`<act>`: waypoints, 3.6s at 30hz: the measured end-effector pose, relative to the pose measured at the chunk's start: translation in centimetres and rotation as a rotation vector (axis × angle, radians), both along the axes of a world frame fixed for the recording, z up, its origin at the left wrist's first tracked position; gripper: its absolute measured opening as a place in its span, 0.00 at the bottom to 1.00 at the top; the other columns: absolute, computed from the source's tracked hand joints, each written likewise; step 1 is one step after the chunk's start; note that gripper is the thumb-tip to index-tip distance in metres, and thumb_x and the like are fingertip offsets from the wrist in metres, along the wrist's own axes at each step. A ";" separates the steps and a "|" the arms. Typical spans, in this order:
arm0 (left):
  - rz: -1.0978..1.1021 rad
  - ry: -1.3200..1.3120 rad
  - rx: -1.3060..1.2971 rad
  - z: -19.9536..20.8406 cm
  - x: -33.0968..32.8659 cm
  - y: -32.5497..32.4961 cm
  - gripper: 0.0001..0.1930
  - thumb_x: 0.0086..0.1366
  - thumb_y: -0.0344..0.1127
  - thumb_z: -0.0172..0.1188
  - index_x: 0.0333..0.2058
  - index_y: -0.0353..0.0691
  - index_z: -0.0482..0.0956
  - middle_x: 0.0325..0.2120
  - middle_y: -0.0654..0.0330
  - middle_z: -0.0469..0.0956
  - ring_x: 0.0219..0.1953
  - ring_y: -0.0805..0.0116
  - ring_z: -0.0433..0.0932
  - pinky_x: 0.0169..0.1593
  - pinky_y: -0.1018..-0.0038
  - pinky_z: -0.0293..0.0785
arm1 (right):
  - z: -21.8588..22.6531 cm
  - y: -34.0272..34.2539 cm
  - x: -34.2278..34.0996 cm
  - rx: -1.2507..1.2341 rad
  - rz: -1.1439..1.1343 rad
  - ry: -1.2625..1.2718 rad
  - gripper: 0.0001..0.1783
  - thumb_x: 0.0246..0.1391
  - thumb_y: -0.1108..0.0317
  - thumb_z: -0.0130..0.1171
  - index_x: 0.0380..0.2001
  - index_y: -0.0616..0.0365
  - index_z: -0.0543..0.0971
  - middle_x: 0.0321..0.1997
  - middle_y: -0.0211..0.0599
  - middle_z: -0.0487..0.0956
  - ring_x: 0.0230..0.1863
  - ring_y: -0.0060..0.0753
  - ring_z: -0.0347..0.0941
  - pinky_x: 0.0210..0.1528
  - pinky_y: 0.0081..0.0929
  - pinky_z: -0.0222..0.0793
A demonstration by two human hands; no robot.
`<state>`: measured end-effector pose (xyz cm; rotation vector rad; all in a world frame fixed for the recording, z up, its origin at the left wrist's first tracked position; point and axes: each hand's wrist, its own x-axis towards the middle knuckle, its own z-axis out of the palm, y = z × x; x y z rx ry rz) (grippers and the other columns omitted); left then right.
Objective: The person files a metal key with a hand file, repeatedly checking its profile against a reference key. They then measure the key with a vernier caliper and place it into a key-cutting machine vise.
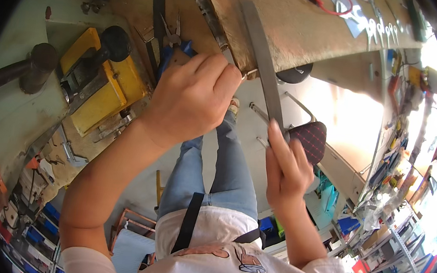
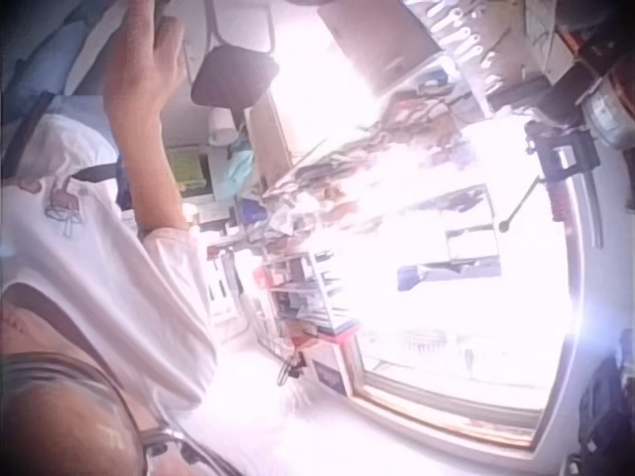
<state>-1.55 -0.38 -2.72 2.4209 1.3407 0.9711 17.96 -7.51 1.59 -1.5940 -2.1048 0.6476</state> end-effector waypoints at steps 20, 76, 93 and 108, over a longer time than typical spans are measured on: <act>0.024 0.034 -0.058 0.9 0.2 -0.1 0.10 0.55 0.26 0.58 0.20 0.37 0.65 0.18 0.56 0.64 0.21 0.58 0.70 0.24 0.68 0.68 | 1.2 3.9 0.0 -0.235 -0.054 0.129 0.31 0.49 0.73 0.59 0.59 0.48 0.68 0.22 0.37 0.68 0.21 0.35 0.63 0.28 0.27 0.65; 0.006 0.101 -0.015 0.0 0.0 -0.2 0.07 0.43 0.28 0.57 0.23 0.41 0.70 0.20 0.62 0.69 0.23 0.65 0.74 0.24 0.71 0.69 | -0.6 3.3 -2.3 -0.048 0.001 -0.014 0.31 0.50 0.74 0.57 0.58 0.40 0.69 0.16 0.37 0.69 0.15 0.38 0.66 0.20 0.33 0.65; -0.011 0.146 -0.054 0.6 -0.3 -0.4 0.12 0.41 0.32 0.63 0.25 0.41 0.69 0.21 0.62 0.68 0.25 0.66 0.74 0.24 0.72 0.70 | -1.0 1.9 -1.7 -0.025 -0.026 0.099 0.31 0.48 0.77 0.58 0.58 0.47 0.69 0.16 0.40 0.69 0.15 0.38 0.66 0.20 0.32 0.64; 0.027 0.119 -0.037 0.7 0.1 -0.2 0.07 0.49 0.27 0.59 0.22 0.39 0.68 0.19 0.58 0.68 0.22 0.61 0.73 0.23 0.68 0.70 | -1.1 -0.4 -1.1 -0.055 -0.085 0.045 0.31 0.50 0.76 0.57 0.58 0.44 0.69 0.14 0.38 0.67 0.14 0.36 0.63 0.19 0.31 0.63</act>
